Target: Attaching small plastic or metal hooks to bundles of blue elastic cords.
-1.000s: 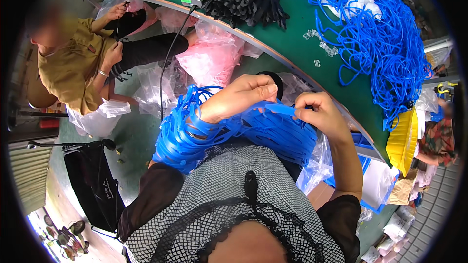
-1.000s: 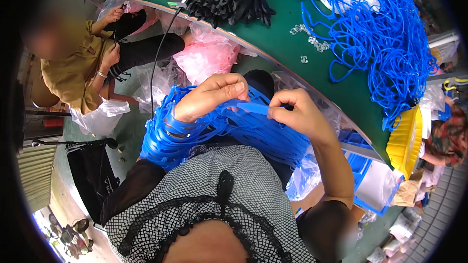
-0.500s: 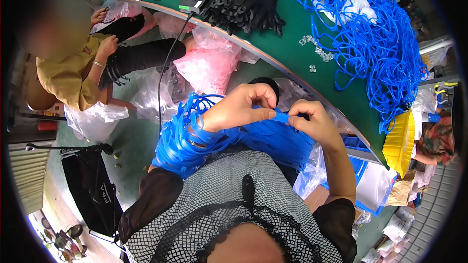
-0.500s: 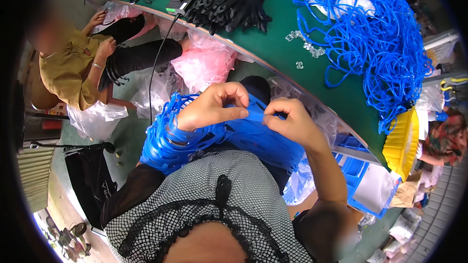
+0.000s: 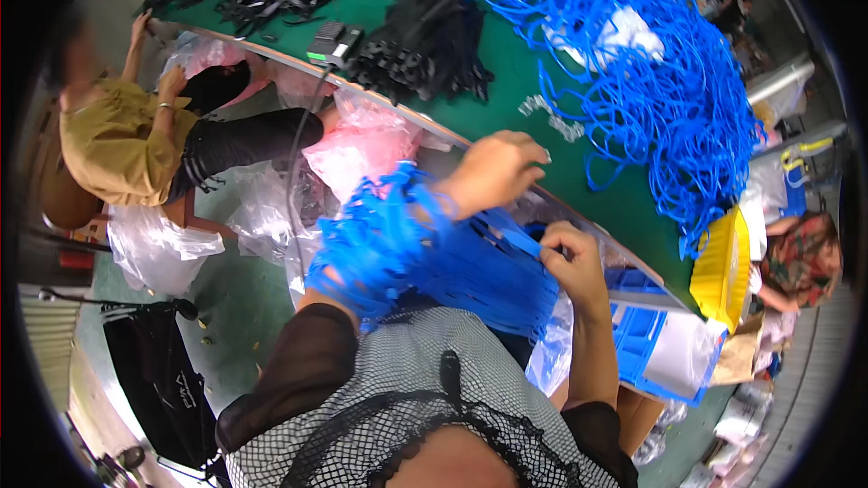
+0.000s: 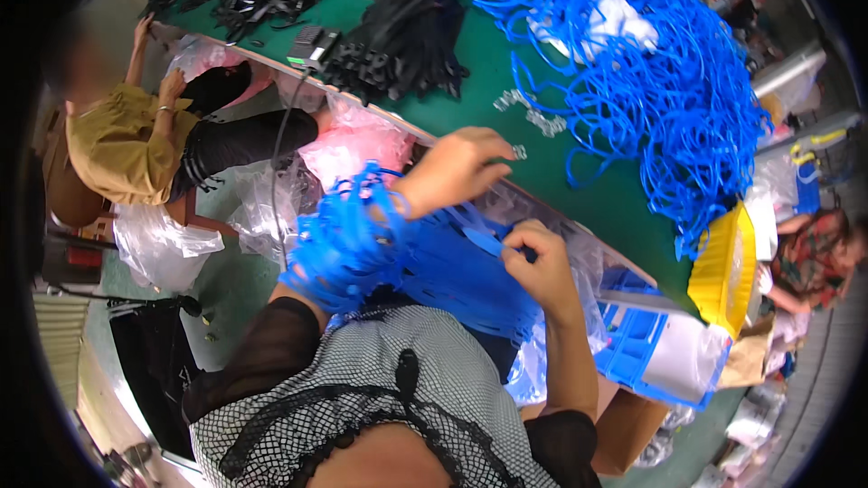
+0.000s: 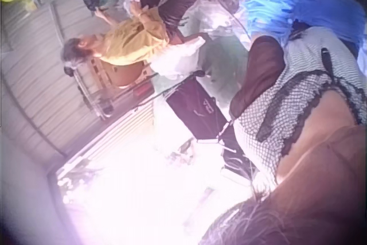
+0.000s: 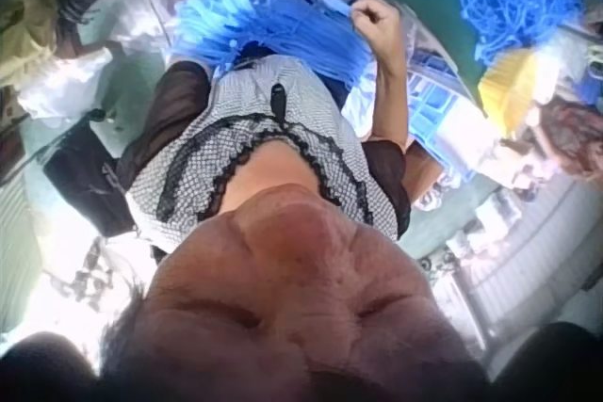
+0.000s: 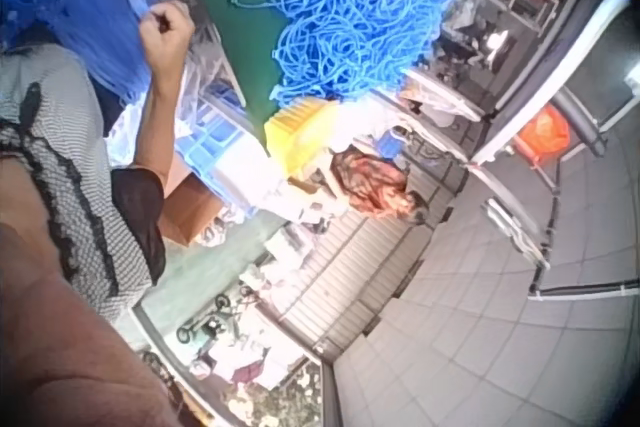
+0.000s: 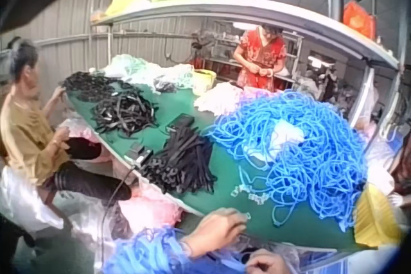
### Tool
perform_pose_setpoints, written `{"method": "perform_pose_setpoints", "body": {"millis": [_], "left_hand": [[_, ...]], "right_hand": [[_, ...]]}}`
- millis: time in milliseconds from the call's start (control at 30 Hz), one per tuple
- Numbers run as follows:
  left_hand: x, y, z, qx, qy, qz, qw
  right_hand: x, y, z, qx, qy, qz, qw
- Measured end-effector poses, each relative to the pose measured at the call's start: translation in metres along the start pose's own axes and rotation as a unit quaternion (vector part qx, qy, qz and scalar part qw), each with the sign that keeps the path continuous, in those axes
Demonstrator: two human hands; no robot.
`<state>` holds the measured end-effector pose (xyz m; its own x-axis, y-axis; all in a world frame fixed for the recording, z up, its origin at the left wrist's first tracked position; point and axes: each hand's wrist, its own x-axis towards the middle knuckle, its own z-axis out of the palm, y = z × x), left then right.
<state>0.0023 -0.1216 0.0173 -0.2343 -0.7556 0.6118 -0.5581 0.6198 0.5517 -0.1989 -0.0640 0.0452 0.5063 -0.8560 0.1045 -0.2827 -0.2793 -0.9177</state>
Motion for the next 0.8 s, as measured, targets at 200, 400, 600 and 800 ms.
{"method": "perform_pose_setpoints", "body": {"millis": [200, 400, 600, 800], "left_hand": [[0.018, -0.001, 0.06, 0.161, -0.055, -0.053, 0.984], [0.021, -0.012, 0.062, 0.087, -0.068, -0.067, 0.992], [0.024, -0.012, 0.054, 0.073, -0.082, -0.097, 0.989], [0.023, -0.016, 0.056, 0.086, -0.075, -0.095, 0.989]], "right_hand": [[-0.025, 0.016, -0.009, 0.017, 0.029, 0.053, 0.998], [-0.026, 0.012, -0.006, 0.044, 0.027, 0.049, 0.997], [-0.021, 0.011, -0.012, 0.04, 0.017, 0.055, 0.998], [-0.017, 0.003, -0.01, 0.035, -0.002, 0.05, 0.998]]}}
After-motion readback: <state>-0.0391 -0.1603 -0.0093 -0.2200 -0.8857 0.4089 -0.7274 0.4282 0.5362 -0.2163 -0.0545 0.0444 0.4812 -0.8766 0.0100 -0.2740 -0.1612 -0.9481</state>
